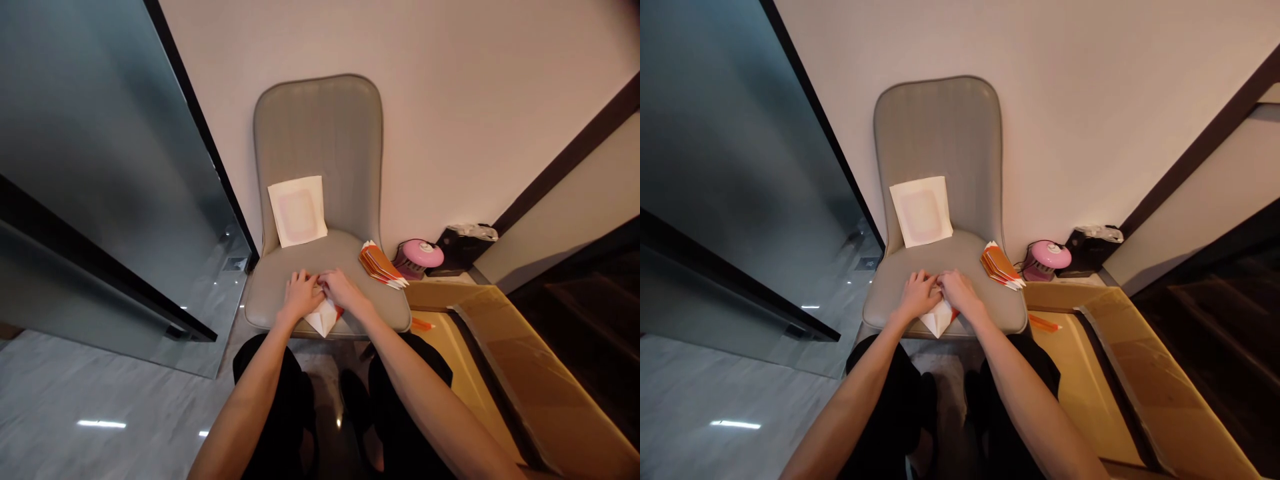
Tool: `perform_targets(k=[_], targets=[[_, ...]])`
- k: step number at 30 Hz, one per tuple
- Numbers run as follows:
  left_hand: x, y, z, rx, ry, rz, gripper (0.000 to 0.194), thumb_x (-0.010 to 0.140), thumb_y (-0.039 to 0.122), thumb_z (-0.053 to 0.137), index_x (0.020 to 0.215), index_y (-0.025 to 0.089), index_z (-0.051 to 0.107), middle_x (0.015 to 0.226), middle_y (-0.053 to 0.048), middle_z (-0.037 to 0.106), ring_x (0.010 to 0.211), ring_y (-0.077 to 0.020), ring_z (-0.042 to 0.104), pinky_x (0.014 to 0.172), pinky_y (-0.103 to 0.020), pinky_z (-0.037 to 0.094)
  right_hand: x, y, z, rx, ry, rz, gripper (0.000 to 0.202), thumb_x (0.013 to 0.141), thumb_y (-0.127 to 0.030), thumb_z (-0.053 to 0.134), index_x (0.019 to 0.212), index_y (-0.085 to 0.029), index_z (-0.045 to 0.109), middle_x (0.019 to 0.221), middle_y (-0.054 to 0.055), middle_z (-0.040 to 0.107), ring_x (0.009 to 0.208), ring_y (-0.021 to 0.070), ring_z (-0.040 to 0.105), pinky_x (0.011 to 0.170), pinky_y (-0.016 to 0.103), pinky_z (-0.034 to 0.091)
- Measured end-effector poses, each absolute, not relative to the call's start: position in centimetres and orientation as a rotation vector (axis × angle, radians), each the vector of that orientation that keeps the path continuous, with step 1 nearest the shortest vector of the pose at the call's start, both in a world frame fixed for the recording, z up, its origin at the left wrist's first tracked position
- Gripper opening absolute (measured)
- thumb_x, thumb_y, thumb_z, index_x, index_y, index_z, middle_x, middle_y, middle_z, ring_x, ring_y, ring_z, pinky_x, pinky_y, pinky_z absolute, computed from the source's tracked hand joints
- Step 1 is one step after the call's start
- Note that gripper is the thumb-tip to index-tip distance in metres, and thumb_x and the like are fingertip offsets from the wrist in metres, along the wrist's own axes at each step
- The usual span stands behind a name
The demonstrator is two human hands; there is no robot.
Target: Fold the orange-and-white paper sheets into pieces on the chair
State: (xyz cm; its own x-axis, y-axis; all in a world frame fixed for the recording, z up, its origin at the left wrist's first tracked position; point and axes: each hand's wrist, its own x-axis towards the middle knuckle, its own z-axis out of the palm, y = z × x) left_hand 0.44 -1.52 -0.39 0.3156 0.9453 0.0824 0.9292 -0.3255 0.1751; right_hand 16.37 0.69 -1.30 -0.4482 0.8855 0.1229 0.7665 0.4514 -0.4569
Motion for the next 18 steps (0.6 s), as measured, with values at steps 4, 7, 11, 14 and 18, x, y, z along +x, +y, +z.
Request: perform_targets(k=[4,7,11,14,18], targets=[[0.6,-1.4,-0.5,2.446,1.789,0.244,0.045,0.092,0.048,0.055,0.131,0.027,0.061,0.125,-0.012,0.053,0.117,-0.0326,0.046,0.093,-0.045,0.044,16.2,-0.1,0.0,-1.505,-2.375,0.462,0.027,0.095,-0.012,0.052,0.101,-0.021,0.076,0.108,0.015,0.075,0.102,0.0239,0.067,0.089,0.031,0.047],[0.6,-1.4,-0.5,2.448,1.785,0.244,0.049,0.093,0.048,0.053,0.136,0.027,0.059,0.126,-0.012,0.053,0.119,-0.0329,0.046,0.095,-0.045,0.043,16.0,-0.6,1.0,-1.627,-2.396,0.446,0.029,0.097,-0.016,0.05,0.109,-0.021,0.076,0.104,0.018,0.075,0.1,0.0275,0.069,0.085,0.035,0.049],[0.7,-1.7,-0.3,2.451,1.812,0.215,0.051,0.093,0.048,0.052,0.14,0.028,0.056,0.128,-0.012,0.053,0.121,-0.0322,0.044,0.097,-0.044,0.042,16.0,-1.1,2.2,-1.733,-2.468,0.393,0.033,0.101,-0.024,0.046,0.121,-0.025,0.072,0.105,0.017,0.075,0.103,0.0269,0.069,0.086,0.035,0.05],[0.9,-1.9,0.0,2.46,1.831,0.181,0.051,0.094,0.048,0.05,0.14,0.027,0.057,0.129,-0.012,0.052,0.12,-0.0318,0.045,0.097,-0.044,0.042,16.2,-1.5,2.9,-1.774,-2.533,0.352,0.036,0.103,-0.029,0.042,0.125,-0.026,0.07,0.107,0.016,0.074,0.105,0.0256,0.069,0.087,0.033,0.051],[1.0,-2.0,0.3,2.472,1.835,0.159,0.05,0.094,0.048,0.05,0.139,0.027,0.057,0.129,-0.012,0.052,0.121,-0.0315,0.044,0.098,-0.043,0.041,16.6,-2.3,3.6,-1.799,-2.572,0.321,0.037,0.103,-0.03,0.04,0.123,-0.025,0.071,0.108,0.017,0.074,0.108,0.0272,0.068,0.089,0.036,0.05]])
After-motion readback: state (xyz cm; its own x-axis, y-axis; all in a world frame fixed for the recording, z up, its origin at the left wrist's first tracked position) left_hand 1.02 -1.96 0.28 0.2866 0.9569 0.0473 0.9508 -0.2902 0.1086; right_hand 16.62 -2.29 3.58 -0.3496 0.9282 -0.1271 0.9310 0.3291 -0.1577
